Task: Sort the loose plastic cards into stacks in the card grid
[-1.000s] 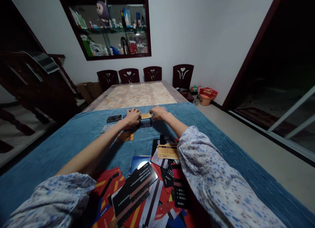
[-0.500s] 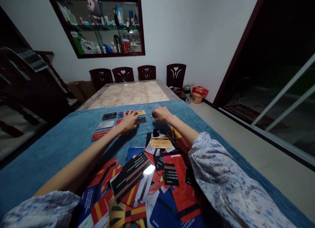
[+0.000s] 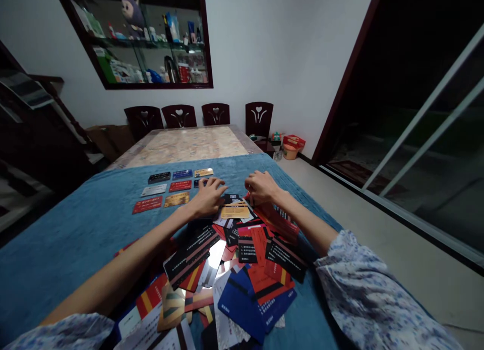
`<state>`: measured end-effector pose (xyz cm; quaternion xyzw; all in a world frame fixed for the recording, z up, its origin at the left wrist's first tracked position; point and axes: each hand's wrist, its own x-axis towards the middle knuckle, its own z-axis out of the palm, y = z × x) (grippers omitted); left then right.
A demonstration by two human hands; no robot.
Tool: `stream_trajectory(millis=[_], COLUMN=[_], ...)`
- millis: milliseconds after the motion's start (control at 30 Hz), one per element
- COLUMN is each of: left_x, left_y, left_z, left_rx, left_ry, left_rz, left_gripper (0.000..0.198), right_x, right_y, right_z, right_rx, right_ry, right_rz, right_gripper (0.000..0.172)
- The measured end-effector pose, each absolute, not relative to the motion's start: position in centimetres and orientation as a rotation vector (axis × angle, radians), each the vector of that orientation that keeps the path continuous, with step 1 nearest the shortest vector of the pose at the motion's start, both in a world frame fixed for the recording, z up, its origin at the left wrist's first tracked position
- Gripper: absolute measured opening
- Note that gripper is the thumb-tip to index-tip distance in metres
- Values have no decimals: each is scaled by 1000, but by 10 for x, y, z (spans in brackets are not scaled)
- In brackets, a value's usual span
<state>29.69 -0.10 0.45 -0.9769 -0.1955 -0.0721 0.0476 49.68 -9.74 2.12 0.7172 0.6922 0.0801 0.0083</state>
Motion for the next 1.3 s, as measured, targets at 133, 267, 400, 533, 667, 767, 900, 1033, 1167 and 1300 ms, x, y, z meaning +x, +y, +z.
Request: stream_trajectory(millis=[133,267,400,533,667,767,900,1033,1167,1300], left_x=[304,311,321,334,346,351,349,343,339,337], left_y=[-20,-41,-60,-72,-83,-88,-88,-80,-75,-75], left_z=[4,3,0,-7,-11,-11,-9,-5,-4,-5], left_rx=[-3000,-3022,-3064,-3086,-3075,-3034,-3007,-3045,-3086,-3103], left_ry=[-460,-308,-148,26,125,135,107,63,5,-58], left_rz=[-263,-241,-245,-183,-130,-111,-99,-91,-74,-119], left_gripper=[37,45,40,36,47,46,39,31,25,21], right_x=[503,514,526,534,538,540,541,537,530,527], right_y=[-120,-142,-161,-174,-182,-185,-189,-191,-193,-194], right_z=[17,5,-7,-16,-23,-28,-35,-37,-34,-33], right_rx=[2282,2310,2390,2454,2476,2460,2423,2361,2300,2279], right_ry=[2146,2146,2152,2165,2192,2290,2418,2523,2601,2623], right_rz=[267,284,278,255,282,307,345,325,251,187], right_gripper=[23,22,21,21,22,22,20,17,19,24])
